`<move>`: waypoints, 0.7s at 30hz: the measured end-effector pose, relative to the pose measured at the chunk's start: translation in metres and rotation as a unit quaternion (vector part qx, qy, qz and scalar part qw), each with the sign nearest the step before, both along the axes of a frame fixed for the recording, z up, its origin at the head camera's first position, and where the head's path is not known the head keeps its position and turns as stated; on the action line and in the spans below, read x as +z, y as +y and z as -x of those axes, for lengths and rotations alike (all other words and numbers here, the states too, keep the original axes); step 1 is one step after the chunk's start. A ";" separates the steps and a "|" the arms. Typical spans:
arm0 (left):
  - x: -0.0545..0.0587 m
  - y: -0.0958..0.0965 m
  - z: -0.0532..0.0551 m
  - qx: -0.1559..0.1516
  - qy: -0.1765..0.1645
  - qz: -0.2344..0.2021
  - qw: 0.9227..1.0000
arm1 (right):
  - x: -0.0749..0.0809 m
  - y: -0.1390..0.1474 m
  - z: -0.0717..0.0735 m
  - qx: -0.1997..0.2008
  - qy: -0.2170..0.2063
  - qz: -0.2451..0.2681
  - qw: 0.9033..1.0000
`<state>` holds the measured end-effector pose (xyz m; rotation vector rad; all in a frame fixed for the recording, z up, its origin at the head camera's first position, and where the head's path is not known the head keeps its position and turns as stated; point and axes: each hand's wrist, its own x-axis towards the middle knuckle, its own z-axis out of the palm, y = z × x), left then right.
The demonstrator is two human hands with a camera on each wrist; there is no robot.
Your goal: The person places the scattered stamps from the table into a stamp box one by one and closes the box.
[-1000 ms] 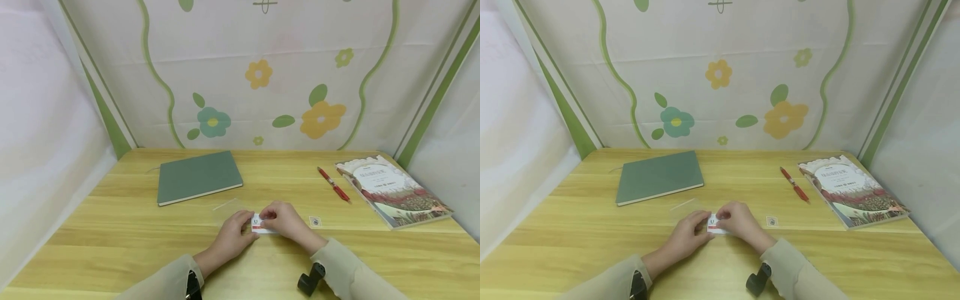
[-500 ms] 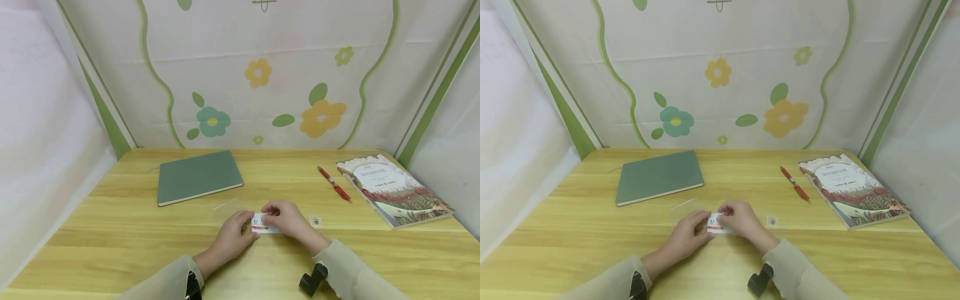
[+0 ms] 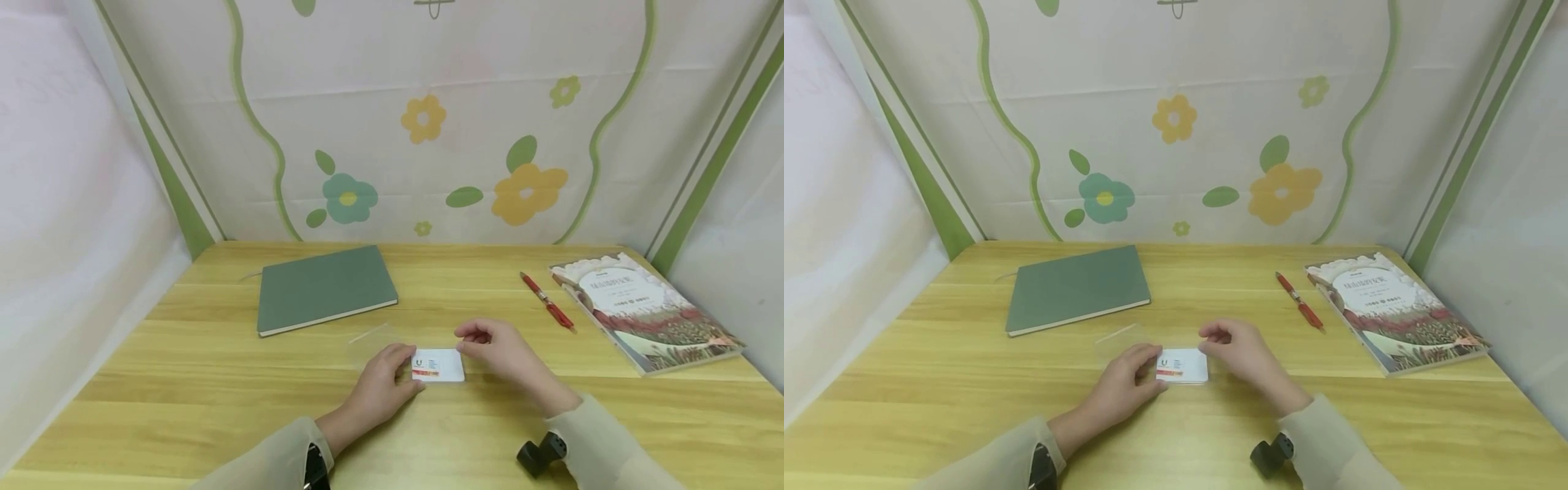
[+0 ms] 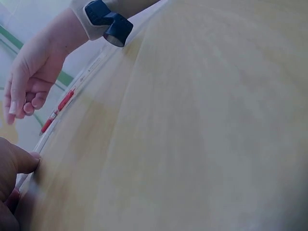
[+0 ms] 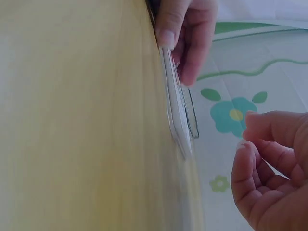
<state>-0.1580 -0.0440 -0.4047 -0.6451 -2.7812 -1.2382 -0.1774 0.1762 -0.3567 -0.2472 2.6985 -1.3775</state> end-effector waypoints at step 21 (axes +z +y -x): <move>0.000 0.000 -0.001 -0.002 0.014 -0.003 1.000 | -0.001 0.062 -0.015 -0.030 0.006 -0.057 0.998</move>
